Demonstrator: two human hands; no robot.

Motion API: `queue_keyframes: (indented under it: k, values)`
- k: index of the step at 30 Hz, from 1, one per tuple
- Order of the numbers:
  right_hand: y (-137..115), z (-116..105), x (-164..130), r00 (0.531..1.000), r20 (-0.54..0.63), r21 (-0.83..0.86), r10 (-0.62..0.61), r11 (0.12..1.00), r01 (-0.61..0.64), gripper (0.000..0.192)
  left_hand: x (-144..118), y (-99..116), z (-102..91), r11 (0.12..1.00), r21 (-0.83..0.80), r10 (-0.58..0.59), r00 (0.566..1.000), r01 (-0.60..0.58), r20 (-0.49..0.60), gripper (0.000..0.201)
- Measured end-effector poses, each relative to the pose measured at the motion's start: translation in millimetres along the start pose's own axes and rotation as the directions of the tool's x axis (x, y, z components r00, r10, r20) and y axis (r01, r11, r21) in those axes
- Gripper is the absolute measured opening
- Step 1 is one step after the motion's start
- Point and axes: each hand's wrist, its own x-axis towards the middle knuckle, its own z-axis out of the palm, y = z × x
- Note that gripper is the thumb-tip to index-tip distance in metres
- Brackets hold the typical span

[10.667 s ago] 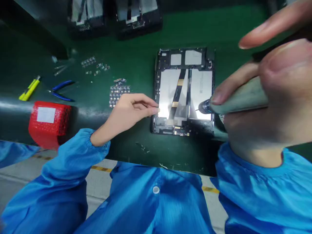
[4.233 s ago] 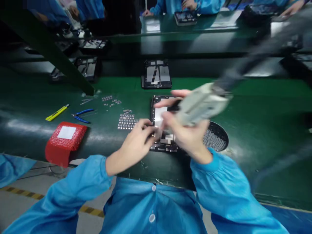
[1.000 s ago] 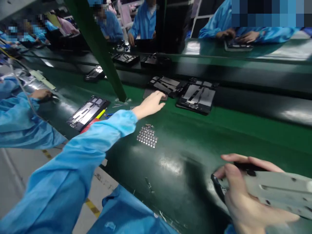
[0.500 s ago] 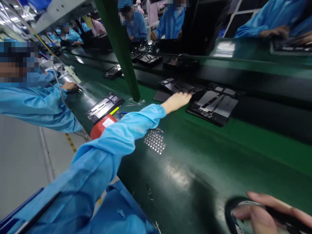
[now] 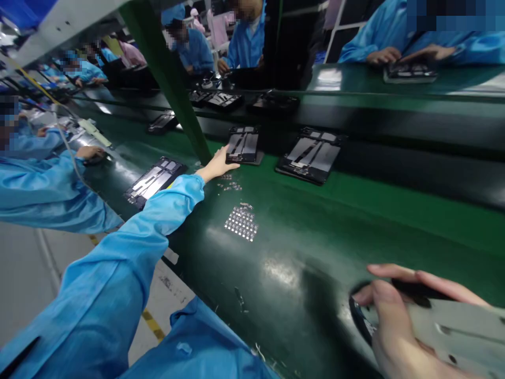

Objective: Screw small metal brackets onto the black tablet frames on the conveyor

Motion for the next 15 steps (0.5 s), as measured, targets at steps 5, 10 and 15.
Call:
queue_keyframes:
  k: [5, 10, 15]
  values:
    - [2, 1, 14, 0.982, -0.049, 0.045, -0.183, 0.982, 0.185, 0.054, 23, 8, 3.6, 0.980, -0.130, -0.157, 0.986, 0.148, -0.063, 0.090]
    - [9, -2, 34, 0.929, -0.114, 0.111, -0.353, 0.924, 0.365, 0.051, 22, 16, -1.4, 0.956, -0.226, -0.221, 0.966, 0.186, -0.137, 0.069]
    - [7, -14, 43, 0.926, -0.070, 0.120, -0.371, 0.918, 0.377, 0.046, 15, 23, 0.7, 0.912, -0.396, -0.212, 0.948, 0.104, -0.239, 0.061]
